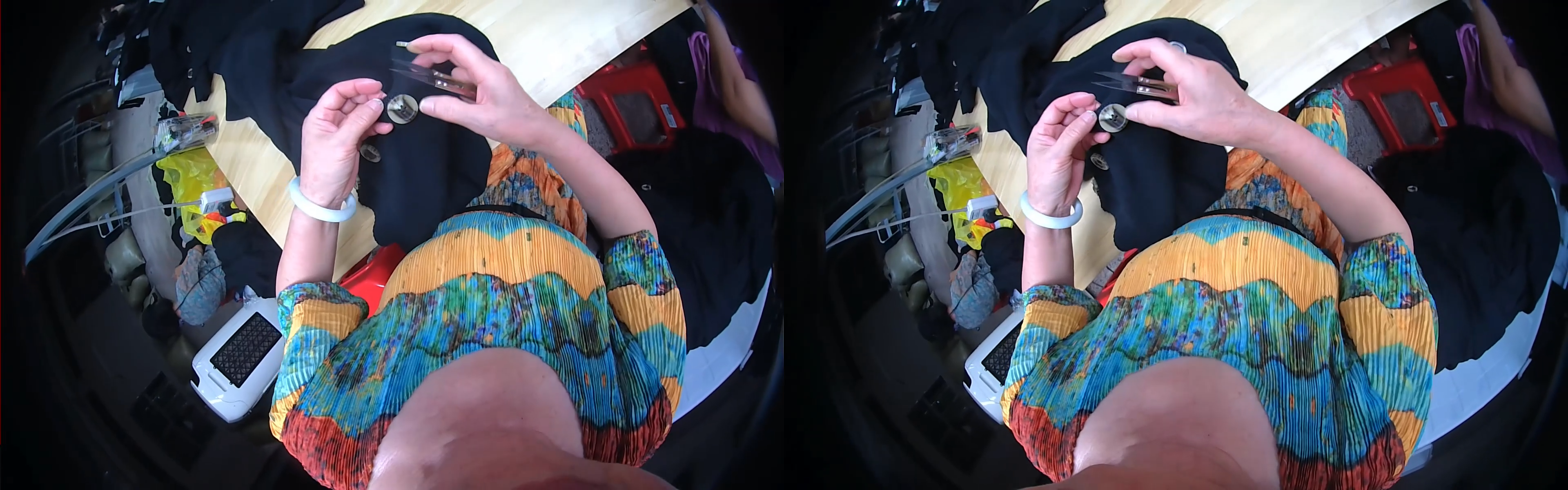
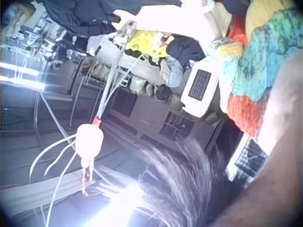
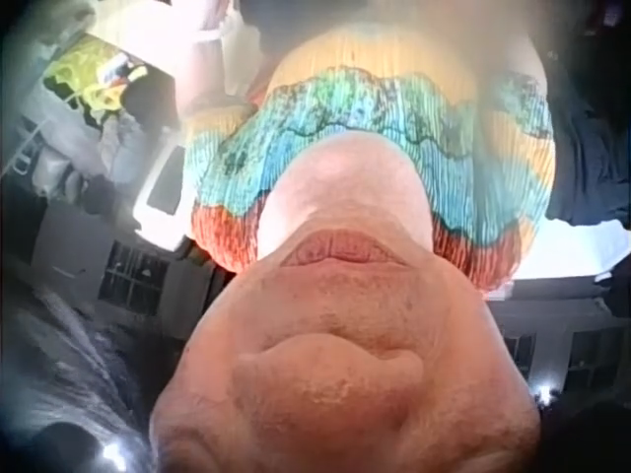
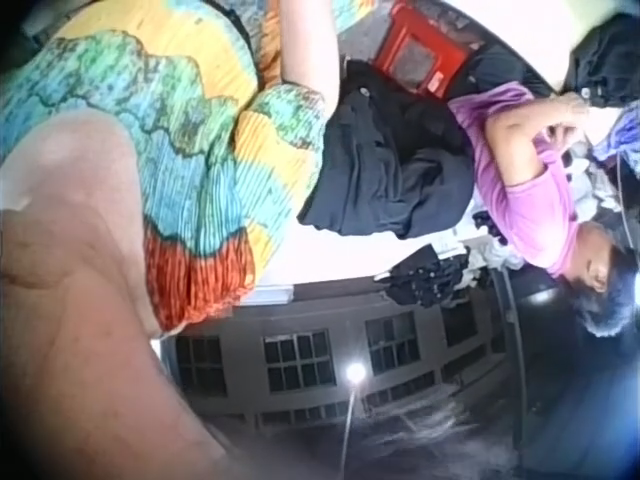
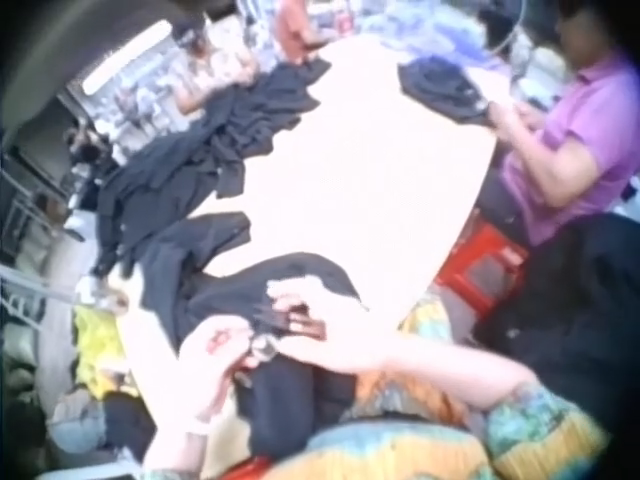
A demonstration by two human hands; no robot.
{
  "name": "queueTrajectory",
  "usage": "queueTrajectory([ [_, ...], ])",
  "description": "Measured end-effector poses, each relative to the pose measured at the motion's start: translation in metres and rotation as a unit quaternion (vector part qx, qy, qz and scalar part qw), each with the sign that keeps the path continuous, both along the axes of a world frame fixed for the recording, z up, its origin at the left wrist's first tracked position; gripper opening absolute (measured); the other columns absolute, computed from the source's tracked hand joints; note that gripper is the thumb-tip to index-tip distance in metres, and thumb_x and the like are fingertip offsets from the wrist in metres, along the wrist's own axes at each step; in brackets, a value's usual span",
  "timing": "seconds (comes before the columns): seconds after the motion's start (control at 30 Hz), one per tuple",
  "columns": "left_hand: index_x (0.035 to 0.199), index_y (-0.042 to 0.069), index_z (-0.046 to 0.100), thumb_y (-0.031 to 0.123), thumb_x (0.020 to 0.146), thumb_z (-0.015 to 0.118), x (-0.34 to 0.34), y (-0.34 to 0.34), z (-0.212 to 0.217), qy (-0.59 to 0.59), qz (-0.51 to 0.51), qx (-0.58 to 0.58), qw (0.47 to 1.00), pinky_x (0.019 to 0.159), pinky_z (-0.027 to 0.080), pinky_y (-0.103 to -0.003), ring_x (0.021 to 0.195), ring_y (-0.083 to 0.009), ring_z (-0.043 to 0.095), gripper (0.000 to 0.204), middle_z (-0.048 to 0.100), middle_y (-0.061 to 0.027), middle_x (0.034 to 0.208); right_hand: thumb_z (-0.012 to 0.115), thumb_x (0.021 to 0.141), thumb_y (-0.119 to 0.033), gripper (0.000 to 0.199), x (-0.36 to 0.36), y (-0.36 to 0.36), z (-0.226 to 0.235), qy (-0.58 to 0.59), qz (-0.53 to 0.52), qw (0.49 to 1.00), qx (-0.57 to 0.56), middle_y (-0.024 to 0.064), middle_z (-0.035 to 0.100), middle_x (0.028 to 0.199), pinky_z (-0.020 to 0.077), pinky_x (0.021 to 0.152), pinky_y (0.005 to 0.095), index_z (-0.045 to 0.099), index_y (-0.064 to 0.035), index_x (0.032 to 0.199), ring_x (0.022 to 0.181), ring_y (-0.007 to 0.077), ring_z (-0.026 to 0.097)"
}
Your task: Inspecting black garments and trimming loose threads near buttons and eyelets using small snips.
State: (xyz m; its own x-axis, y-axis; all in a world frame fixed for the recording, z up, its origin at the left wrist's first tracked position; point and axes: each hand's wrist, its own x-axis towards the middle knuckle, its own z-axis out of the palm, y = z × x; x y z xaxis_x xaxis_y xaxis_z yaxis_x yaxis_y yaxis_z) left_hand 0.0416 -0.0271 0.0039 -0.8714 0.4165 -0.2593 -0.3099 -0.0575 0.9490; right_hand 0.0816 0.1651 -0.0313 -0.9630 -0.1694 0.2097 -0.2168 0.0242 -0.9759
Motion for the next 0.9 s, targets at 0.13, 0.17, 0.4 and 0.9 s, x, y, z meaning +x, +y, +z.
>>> queueTrajectory([
  [0.13,0.096,0.002,0.056,0.002,0.080,0.058,0.003,-0.001,-0.001,0.020,0.006,-0.032,0.999,0.061,0.050,-0.019,0.074,-0.0078,0.057,0.017,0.059,-0.0045,0.085,0.049,0.072,0.007,0.058,-0.009,-0.005,-0.001,-0.016,0.071,0.997,-0.013,0.0097,0.044,0.121,0.0417,0.087,0.0279,0.033,-0.0082,0.126,0.100,0.0130,0.050],
  [0.17,0.096,0.002,0.056,0.002,0.079,0.058,0.003,0.001,-0.002,0.026,0.010,-0.041,0.999,0.057,0.049,-0.018,0.072,-0.0071,0.057,0.016,0.059,-0.0041,0.083,0.049,0.072,0.007,0.059,-0.012,-0.009,-0.006,-0.010,0.085,0.996,-0.034,0.0092,0.046,0.119,0.0423,0.085,0.0261,0.033,-0.0083,0.126,0.098,0.0115,0.051],
  [0.4,0.097,0.001,0.053,0.001,0.080,0.056,-0.022,-0.008,-0.006,0.091,0.150,-0.026,0.984,0.050,0.045,-0.017,0.063,-0.0102,0.056,0.018,0.058,-0.0059,0.077,0.055,0.075,0.004,0.048,-0.023,-0.009,0.003,-0.085,0.082,0.986,-0.118,0.0032,0.051,0.096,0.0419,0.082,0.0218,0.040,-0.0034,0.119,0.091,0.0079,0.052],
  [0.9,0.103,0.003,0.051,-0.002,0.078,0.056,0.005,-0.034,0.005,-0.002,-0.099,0.061,0.993,0.070,0.042,-0.017,0.076,-0.0045,0.052,0.026,0.055,0.0012,0.090,0.054,0.077,0.005,0.043,-0.045,0.000,0.074,0.006,0.008,0.976,-0.218,0.0049,0.051,0.096,0.0415,0.084,0.0224,0.039,-0.0006,0.117,0.091,0.0100,0.052],
])
